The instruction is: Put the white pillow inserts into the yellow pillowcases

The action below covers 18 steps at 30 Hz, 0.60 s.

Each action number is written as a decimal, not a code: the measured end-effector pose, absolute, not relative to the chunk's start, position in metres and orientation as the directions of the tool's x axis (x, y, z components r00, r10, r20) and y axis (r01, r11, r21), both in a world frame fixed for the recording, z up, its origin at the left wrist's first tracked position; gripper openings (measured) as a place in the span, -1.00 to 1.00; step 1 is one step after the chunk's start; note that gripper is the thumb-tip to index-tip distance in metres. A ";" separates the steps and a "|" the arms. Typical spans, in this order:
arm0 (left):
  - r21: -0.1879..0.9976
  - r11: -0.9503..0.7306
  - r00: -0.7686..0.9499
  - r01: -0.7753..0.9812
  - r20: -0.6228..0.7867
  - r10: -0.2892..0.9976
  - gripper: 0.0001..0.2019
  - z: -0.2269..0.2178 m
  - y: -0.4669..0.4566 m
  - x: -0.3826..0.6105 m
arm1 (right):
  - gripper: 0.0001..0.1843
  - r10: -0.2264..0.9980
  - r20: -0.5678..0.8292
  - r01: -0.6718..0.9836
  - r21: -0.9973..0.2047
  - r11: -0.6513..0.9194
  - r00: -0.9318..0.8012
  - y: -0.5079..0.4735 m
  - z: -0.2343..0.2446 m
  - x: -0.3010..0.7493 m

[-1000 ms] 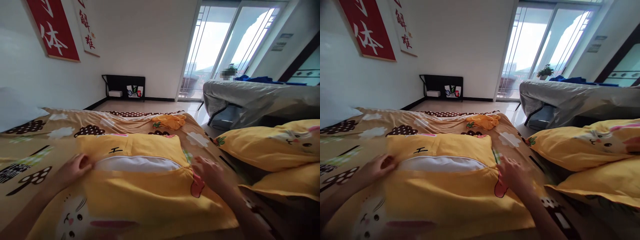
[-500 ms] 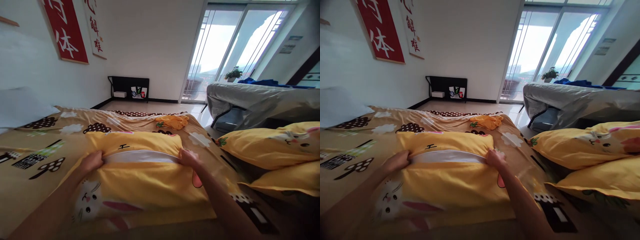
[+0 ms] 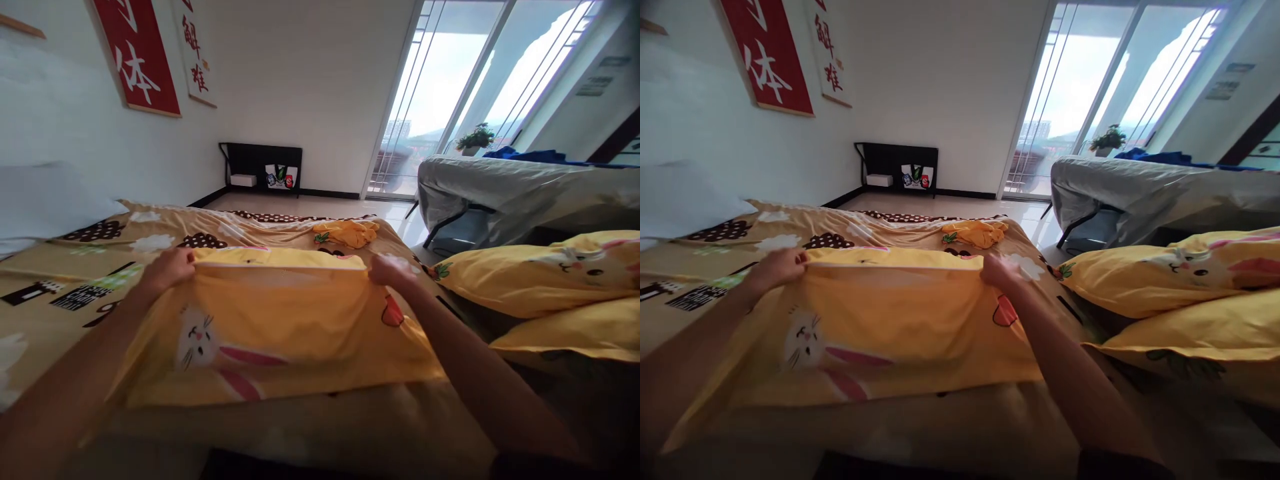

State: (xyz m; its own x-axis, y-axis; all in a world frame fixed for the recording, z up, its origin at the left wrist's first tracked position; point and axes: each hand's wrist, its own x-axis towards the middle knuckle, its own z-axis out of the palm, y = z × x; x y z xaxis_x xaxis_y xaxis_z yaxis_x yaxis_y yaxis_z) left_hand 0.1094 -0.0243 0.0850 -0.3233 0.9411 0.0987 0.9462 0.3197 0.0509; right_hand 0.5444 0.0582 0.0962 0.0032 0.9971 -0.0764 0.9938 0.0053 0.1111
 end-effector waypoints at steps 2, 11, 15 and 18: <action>0.075 0.318 -0.327 0.945 0.253 0.911 -0.69 0.122 -0.029 0.114 | -0.59 1.000 0.001 0.993 0.115 -0.029 0.029 0.063 0.121 0.547; 0.173 0.315 -0.347 0.933 0.212 0.913 -0.51 0.064 -0.011 0.125 | -0.28 0.999 0.016 0.998 -0.047 -0.036 0.037 0.083 0.058 0.540; 0.157 0.320 -0.333 0.934 0.066 0.941 -0.43 -0.025 -0.008 0.126 | -0.22 0.992 -0.124 0.995 -0.092 -0.044 0.032 0.075 -0.017 0.523; 0.135 0.330 -0.338 0.934 0.039 0.940 -0.38 -0.055 -0.009 0.123 | -0.21 0.995 -0.084 0.991 -0.121 -0.056 0.046 0.067 -0.053 0.515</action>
